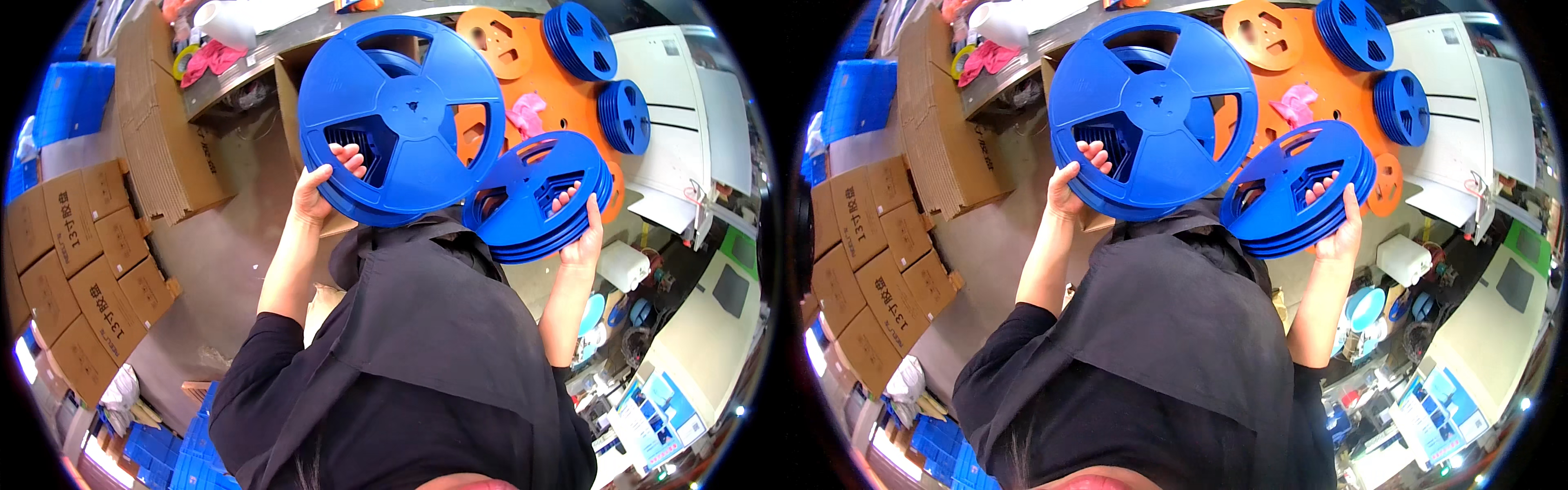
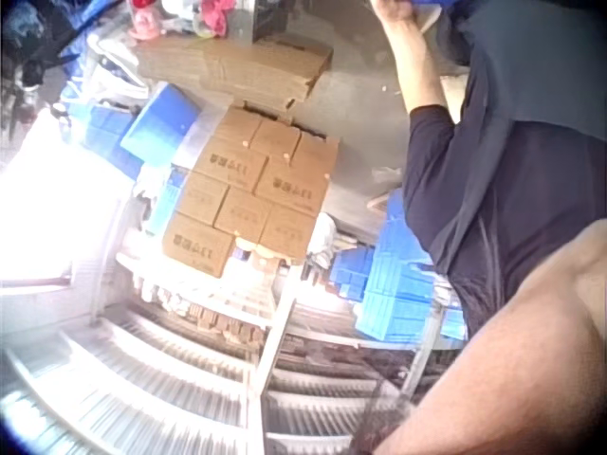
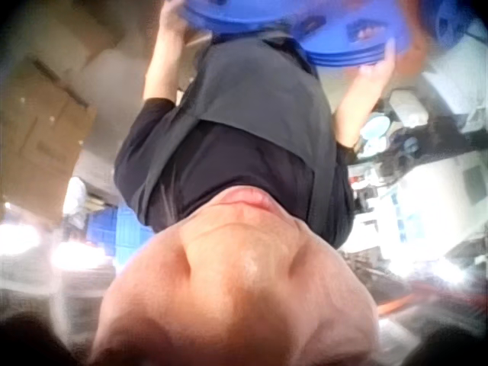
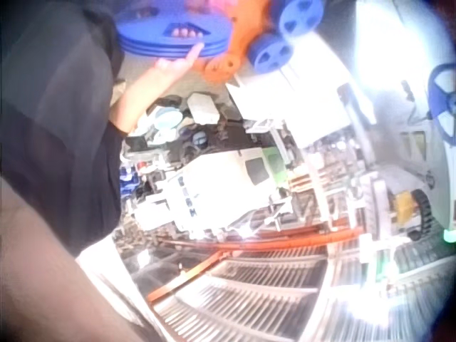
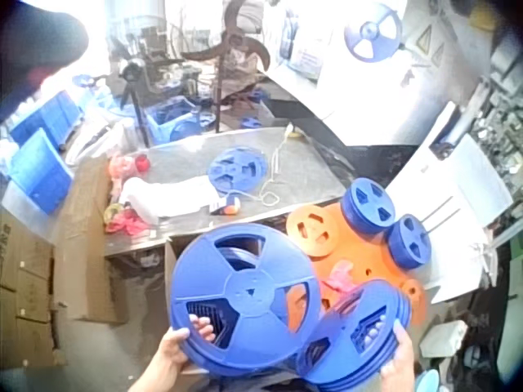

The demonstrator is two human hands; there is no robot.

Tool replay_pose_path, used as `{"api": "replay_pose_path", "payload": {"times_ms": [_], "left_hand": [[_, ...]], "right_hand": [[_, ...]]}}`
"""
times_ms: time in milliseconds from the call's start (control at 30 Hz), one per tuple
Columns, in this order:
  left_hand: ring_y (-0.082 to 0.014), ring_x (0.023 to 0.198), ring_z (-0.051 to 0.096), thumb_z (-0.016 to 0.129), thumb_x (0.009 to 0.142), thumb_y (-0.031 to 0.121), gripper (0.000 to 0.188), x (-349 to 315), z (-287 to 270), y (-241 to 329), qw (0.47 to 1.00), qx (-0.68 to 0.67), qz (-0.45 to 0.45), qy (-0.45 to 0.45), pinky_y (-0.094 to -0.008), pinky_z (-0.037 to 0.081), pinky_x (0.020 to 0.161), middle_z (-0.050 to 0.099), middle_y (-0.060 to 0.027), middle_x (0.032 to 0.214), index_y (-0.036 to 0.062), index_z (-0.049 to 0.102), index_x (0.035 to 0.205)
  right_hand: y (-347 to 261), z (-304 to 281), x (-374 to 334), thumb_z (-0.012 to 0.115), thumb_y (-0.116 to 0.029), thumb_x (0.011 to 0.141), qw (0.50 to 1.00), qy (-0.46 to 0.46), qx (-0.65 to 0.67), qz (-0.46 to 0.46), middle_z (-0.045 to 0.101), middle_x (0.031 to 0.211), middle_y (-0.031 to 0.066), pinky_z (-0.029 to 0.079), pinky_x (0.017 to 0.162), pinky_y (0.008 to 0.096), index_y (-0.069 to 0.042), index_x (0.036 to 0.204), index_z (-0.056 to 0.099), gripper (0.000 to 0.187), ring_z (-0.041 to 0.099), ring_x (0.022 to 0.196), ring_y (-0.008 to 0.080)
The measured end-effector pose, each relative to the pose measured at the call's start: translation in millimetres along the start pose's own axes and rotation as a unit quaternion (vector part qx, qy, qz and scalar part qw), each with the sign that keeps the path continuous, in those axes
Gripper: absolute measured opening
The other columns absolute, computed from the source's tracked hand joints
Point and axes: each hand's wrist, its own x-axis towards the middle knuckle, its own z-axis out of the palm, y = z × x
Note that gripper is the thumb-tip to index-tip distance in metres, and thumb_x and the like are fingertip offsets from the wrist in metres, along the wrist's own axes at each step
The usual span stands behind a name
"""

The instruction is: The person repeatedly picks up blue plastic spools from a cardboard box, stacks them in hand, and places them back into the box. The person also briefly handles a roll of tape. The task involves organizing and stacking the spools within the box.

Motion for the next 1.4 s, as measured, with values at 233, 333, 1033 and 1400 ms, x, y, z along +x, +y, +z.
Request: {"api": "replay_pose_path", "payload": {"times_ms": [233, 333, 1033, 1400], "left_hand": [[-0.0319, 0.11, 0.059, 0.067, 0.078, 0.005, 0.041, -8.2, 3.6, -0.1, 1.0, -0.014, 0.004, 0.002, -0.049, 0.045, 0.099, 0.059, -0.0177, 0.118, 0.004, 0.054, 0.117], [-0.0197, 0.086, 0.057, 0.073, 0.075, 0.014, 0.041, -5.3, 29.8, -1.6, 0.999, 0.014, 0.014, 0.027, -0.0418, 0.046, 0.091, 0.056, -0.0039, 0.091, 0.0071, 0.052, 0.11], [-0.0312, 0.132, 0.042, 0.051, 0.078, -0.015, 0.045, -24.6, 72.9, -46.4, 0.857, 0.459, 0.235, 0.0, -0.0416, 0.029, 0.11, 0.042, -0.0222, 0.14, 0.0053, 0.049, 0.118], [-0.0342, 0.122, 0.047, 0.077, 0.066, 0.01, 0.049, -15.3, 106.5, -44.6, 0.533, 0.756, 0.226, -0.305, -0.0514, 0.027, 0.111, 0.059, -0.016, 0.115, 0.0013, 0.057, 0.109]], "right_hand": [[-2.2, 6.0, -4.0, 0.056, -0.024, 0.093, 0.998, 0.009, -0.049, -0.039, 0.066, 0.104, 0.0115, 0.055, 0.083, 0.0388, -0.002, 0.123, 0.054, 0.037, 0.066, 0.092, 0.0234], [-8.2, -8.1, -4.5, 0.052, -0.025, 0.092, 0.999, 0.008, 0.001, -0.05, 0.065, 0.103, 0.013, 0.055, 0.079, 0.0404, -0.003, 0.127, 0.051, 0.042, 0.065, 0.088, 0.0249], [-10.6, -6.7, -12.2, 0.055, -0.027, 0.093, 0.901, -0.326, 0.284, 0.001, 0.057, 0.093, 0.0073, 0.049, 0.067, 0.0284, 0.001, 0.138, 0.035, 0.056, 0.057, 0.072, 0.0141], [-13.2, 43.0, -3.0, 0.051, -0.024, 0.093, 0.934, -0.264, 0.238, 0.043, 0.062, 0.104, 0.0178, 0.056, 0.076, 0.034, 0.009, 0.133, 0.037, 0.053, 0.065, 0.084, 0.0223]]}}
